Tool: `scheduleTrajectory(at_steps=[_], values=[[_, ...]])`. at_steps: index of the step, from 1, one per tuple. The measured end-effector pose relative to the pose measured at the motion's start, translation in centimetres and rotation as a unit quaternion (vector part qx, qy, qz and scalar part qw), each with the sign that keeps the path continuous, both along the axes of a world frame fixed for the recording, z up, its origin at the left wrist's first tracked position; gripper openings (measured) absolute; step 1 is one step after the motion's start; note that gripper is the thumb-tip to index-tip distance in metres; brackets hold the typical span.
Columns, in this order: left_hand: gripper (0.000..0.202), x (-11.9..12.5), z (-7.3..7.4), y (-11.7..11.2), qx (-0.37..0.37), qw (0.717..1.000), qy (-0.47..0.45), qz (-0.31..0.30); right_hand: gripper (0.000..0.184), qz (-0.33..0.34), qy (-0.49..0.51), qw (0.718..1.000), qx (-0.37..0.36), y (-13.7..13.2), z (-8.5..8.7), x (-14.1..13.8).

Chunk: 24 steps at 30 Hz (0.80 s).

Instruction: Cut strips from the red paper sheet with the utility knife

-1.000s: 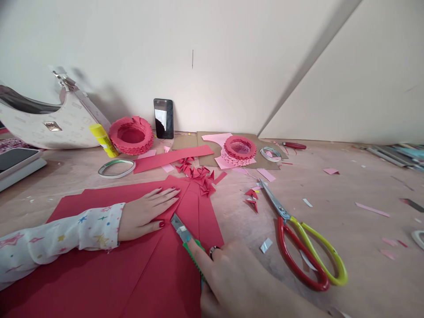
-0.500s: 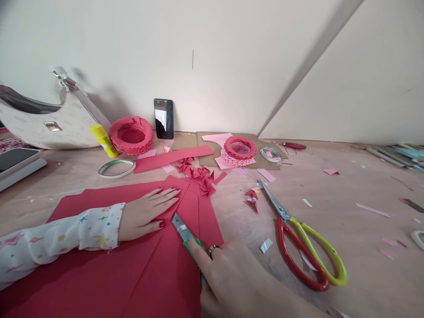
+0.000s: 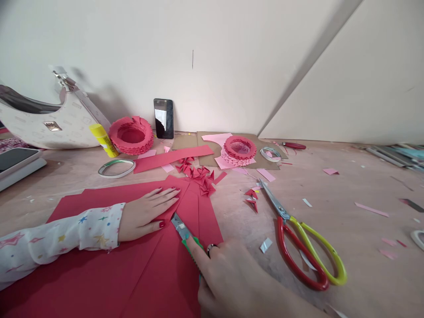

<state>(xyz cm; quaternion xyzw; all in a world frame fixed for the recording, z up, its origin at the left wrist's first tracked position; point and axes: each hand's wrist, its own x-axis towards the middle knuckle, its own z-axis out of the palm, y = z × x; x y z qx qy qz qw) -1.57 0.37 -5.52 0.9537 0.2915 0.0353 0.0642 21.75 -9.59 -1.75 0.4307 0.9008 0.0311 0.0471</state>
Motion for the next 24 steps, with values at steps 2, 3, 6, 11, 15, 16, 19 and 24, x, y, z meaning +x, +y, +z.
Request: scheduleTrajectory(at_steps=[2, 3, 6, 11, 15, 16, 19, 24], values=[[0.055, 0.0, 0.3, 0.0, 0.001, 1.0, -0.009, 0.0, 0.06, -0.003, 0.004, 1.0, -0.001, 0.0, 0.1, 0.0], [0.055, -0.1, 0.5, 0.0, 0.002, 1.0, -0.015, 0.0, 0.061, -0.003, 0.006, 1.0, -0.001, 0.0, 0.2, -0.1], [0.048, -0.1, 1.2, 0.1, 0.005, 0.999, -0.036, 0.007, 0.06, 0.0, 0.011, 1.0, -0.007, 0.0, 0.8, -0.3], [0.048, 0.2, 1.3, 0.3, 0.015, 0.999, -0.027, -0.013, 0.056, -0.017, 0.016, 1.0, -0.017, -0.2, 1.3, -0.7], [0.055, 0.3, 0.7, 0.4, 0.006, 1.0, -0.01, -0.021, 0.051, -0.019, 0.022, 0.999, -0.043, -0.3, 1.4, -0.8], [0.055, 0.3, 0.7, 0.4, 0.006, 1.0, -0.008, -0.021, 0.051, -0.02, 0.024, 0.998, -0.051, -0.2, 1.4, -0.9], [0.058, 0.3, 0.9, 0.4, 0.004, 1.0, -0.008, -0.017, 0.052, -0.024, 0.029, 0.997, -0.069, -0.1, 1.6, -1.1], [0.062, 0.4, 1.2, 0.3, -0.003, 1.0, -0.003, -0.015, 0.055, -0.027, 0.042, 0.995, -0.083, 0.1, 1.8, -1.3]])
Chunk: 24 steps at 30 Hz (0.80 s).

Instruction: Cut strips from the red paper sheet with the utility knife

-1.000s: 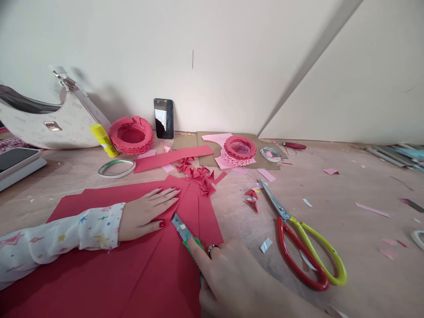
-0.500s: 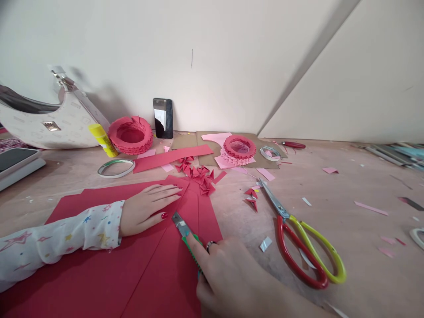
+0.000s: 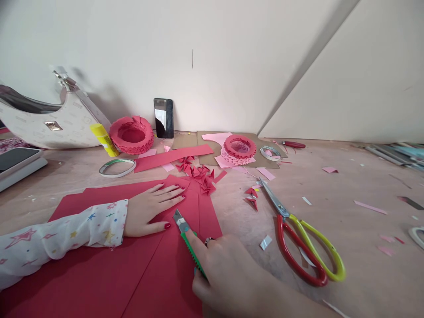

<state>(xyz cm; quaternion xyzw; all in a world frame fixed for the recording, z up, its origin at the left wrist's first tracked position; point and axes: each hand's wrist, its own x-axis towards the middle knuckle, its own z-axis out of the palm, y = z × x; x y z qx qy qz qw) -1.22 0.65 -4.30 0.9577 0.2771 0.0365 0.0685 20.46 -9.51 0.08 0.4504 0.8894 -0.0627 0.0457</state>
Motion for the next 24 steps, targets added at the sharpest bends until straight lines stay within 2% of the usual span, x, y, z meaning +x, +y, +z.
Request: scheduleTrajectory(at_steps=[12, 19, 24], values=[[0.064, 0.04, 0.16, -0.09, -0.006, 1.0, -0.011, 0.0, 0.048, -0.018, -0.011, 1.0, 0.023, -0.01, 0.42, -0.43], [0.065, 0.0, 0.01, -0.05, -0.009, 1.0, -0.015, 0.002, 0.05, -0.041, -0.024, 0.999, 0.004, -0.04, 0.24, -0.21], [0.067, -0.05, -0.11, -0.1, -0.003, 1.0, -0.009, 0.005, 0.051, -0.029, -0.001, 1.0, -0.001, 0.15, 0.06, -0.2]])
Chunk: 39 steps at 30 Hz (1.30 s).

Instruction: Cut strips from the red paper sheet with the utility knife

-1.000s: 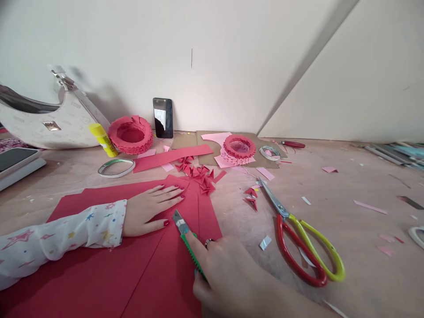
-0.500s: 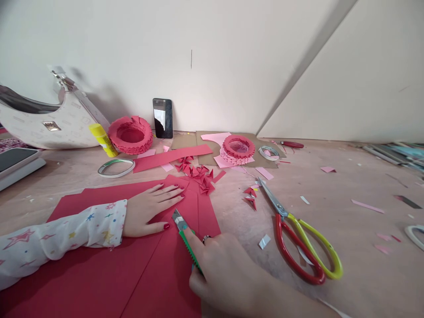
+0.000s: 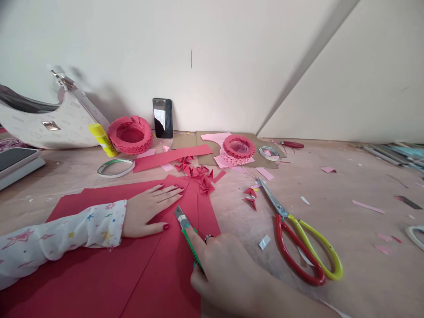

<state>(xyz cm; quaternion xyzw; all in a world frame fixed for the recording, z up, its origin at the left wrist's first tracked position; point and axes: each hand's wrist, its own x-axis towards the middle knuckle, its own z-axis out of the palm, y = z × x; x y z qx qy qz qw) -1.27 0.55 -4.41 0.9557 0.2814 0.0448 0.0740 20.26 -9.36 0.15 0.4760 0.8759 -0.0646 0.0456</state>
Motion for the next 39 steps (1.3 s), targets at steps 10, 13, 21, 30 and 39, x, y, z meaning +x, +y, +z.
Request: scheduleTrajectory(at_steps=[10, 13, 21, 30, 39], values=[[0.069, 0.0, 0.0, 0.0, 0.001, 1.0, 0.004, 0.003, 0.064, -0.014, -0.003, 0.999, -0.032, 0.7, 0.3, 0.1], [0.068, 0.0, 0.0, 0.0, -0.002, 1.0, -0.001, 0.001, 0.065, -0.014, -0.006, 0.999, -0.031, 0.7, 0.4, 0.2], [0.065, -0.2, 0.4, 0.1, -0.014, 1.0, -0.018, -0.017, 0.054, -0.011, -0.009, 1.0, -0.007, 0.1, 0.4, 0.0], [0.064, -0.1, 0.3, 0.1, -0.011, 1.0, -0.024, -0.008, 0.052, -0.007, -0.006, 1.0, 0.003, -0.4, 0.1, 0.0], [0.068, -0.1, 0.0, 0.0, -0.003, 1.0, -0.013, -0.012, 0.068, -0.005, -0.006, 1.0, -0.013, 0.4, 0.3, -0.4]])
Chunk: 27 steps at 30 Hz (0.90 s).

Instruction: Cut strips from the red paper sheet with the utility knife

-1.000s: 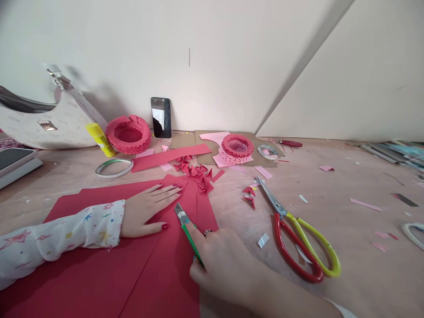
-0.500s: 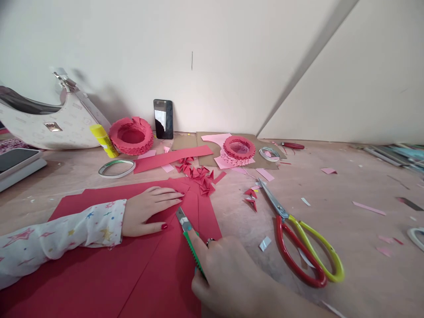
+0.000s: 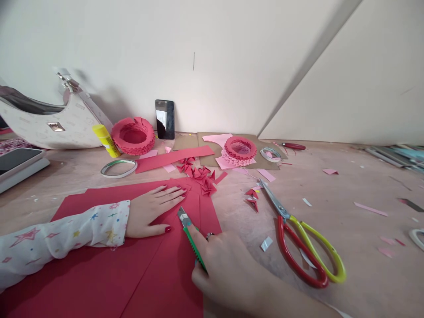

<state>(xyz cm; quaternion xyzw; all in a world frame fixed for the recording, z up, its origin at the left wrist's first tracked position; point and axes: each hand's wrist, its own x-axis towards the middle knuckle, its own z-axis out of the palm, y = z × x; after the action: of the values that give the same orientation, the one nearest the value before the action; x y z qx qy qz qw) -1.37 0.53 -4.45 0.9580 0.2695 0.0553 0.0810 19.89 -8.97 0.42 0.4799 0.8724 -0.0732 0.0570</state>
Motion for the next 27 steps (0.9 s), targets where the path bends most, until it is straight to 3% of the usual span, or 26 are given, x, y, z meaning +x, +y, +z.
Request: scheduleTrajectory(at_steps=[13, 22, 27], values=[[0.07, 0.06, 0.32, -0.13, -0.007, 1.0, 0.001, 0.002, 0.057, -0.004, -0.003, 1.0, 0.026, 0.11, -0.24, 0.6], [0.069, 0.16, 0.37, -0.18, 0.002, 1.0, 0.009, 0.005, 0.065, -0.003, -0.019, 0.999, 0.045, 0.61, -0.39, 0.51], [0.068, 0.11, 0.25, -0.2, 0.007, 1.0, 0.005, 0.004, 0.059, -0.011, -0.033, 0.998, 0.05, 0.66, -0.35, 0.73]])
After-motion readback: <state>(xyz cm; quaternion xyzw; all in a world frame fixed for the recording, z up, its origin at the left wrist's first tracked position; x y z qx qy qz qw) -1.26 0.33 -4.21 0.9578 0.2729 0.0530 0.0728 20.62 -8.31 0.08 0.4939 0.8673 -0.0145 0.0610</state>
